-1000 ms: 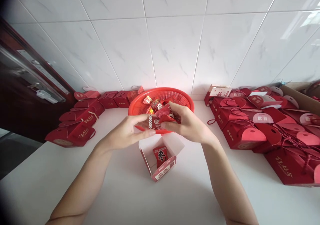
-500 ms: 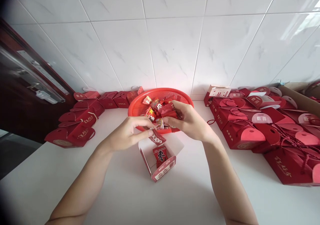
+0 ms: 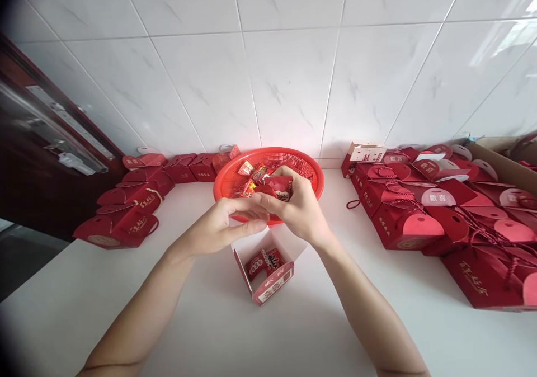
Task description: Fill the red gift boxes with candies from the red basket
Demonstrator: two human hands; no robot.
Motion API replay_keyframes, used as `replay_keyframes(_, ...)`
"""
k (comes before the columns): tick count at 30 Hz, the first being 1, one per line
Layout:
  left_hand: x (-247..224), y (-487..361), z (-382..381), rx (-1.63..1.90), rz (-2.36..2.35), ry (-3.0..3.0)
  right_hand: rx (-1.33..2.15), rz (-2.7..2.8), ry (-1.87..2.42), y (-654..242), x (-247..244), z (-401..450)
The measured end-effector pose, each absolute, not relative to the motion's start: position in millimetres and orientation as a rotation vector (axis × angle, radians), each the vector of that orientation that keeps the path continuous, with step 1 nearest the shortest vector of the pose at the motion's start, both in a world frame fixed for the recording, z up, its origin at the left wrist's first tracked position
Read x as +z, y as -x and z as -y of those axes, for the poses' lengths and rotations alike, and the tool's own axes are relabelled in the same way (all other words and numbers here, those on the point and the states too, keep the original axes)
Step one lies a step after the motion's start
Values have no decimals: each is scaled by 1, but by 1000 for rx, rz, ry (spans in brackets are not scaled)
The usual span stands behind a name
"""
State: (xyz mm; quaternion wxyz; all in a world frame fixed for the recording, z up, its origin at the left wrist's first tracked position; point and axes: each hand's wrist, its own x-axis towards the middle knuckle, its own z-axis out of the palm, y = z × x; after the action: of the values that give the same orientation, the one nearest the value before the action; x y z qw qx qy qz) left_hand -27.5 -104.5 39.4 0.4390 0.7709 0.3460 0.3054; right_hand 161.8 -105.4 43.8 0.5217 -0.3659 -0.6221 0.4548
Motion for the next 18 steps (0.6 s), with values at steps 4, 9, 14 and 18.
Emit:
replay_keyframes(4,34,24,103,822,-879,-1869,1001,1394,902,-153,40,105)
replay_keyframes(9,29,15,105,857,-877,-1809,934,1365,899,-146,35,105)
replay_keyframes(14,29,16,103,893,-912,-1839,944,1346,923,-147,34,103)
replay_keyframes(18,39,32,98,813,-949,-1915,1060,1480,890,-162,42,100)
